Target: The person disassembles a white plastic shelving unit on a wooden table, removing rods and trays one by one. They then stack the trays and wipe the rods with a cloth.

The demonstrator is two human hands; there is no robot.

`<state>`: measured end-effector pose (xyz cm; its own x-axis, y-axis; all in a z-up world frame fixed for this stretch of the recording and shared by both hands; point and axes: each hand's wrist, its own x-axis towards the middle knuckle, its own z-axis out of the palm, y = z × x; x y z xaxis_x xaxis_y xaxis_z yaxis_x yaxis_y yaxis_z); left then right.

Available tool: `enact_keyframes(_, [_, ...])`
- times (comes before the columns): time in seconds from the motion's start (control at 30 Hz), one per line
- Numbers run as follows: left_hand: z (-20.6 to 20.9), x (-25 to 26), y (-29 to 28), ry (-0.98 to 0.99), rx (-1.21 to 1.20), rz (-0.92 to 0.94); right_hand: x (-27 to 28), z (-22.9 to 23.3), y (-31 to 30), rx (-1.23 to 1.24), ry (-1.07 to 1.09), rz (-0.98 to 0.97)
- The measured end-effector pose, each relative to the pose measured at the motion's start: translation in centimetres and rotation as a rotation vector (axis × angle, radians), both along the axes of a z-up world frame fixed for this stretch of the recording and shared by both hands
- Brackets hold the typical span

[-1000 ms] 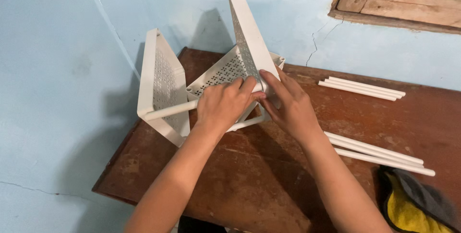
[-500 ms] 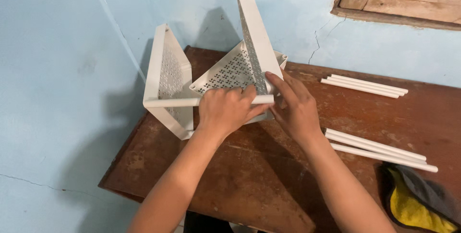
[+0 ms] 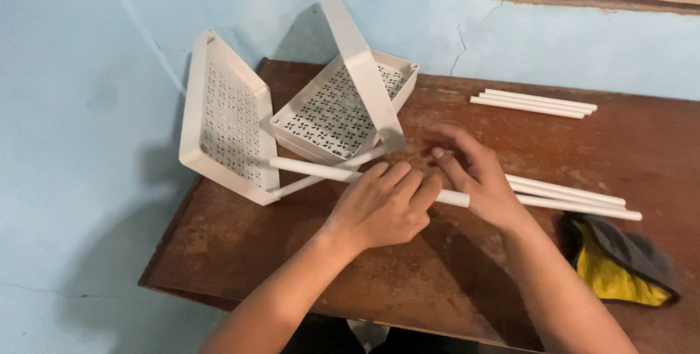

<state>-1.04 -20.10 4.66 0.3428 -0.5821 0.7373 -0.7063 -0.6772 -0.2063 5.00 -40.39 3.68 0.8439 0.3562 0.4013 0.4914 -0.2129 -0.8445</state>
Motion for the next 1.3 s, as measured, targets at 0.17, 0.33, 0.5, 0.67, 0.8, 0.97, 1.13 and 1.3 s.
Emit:
enact_keyframes(0.17, [-1.5, 0.9, -3.4, 0.081, -0.004, -0.11, -0.5, -2.3, -6.0, 0.326, 0.392, 0.229])
enact_keyframes(0.33, [-3.9, 2.4, -6.2, 0.147, 0.017, -0.197, -2.4, -3.4, -10.7, 0.175, 0.386, 0.011])
enact_keyframes(0.5, [-6.0, 5.5, -9.3, 0.166, -0.015, -0.251, -3.6, -3.7, -16.2, 0.16, 0.316, -0.208])
enact_keyframes(0.67, [-7.9, 7.8, -11.1, 0.74, -0.015, -0.296, -4.5, -3.6, -22.1, -0.162, 0.239, -0.465])
enact_keyframes(0.8, [-10.0, 9.4, -15.1, 0.741, 0.043, -0.374, -4.5, -4.6, -24.7, -0.348, 0.019, -0.512])
enact_keyframes(0.97, [-12.6, 11.8, -19.5, 0.623, 0.081, -0.413, -3.9, -6.4, -26.9, -0.549, -0.033, -0.601])
enact_keyframes(1.13, [-13.8, 12.6, -21.4, 0.638, 0.017, -0.376, -5.2, -7.4, -26.9, -0.558, -0.079, -0.661])
enact_keyframes(1.3, [-13.8, 13.2, -20.9, 0.69, 0.023, -0.279, -6.5, -6.3, -25.8, -0.706, -0.196, -0.772])
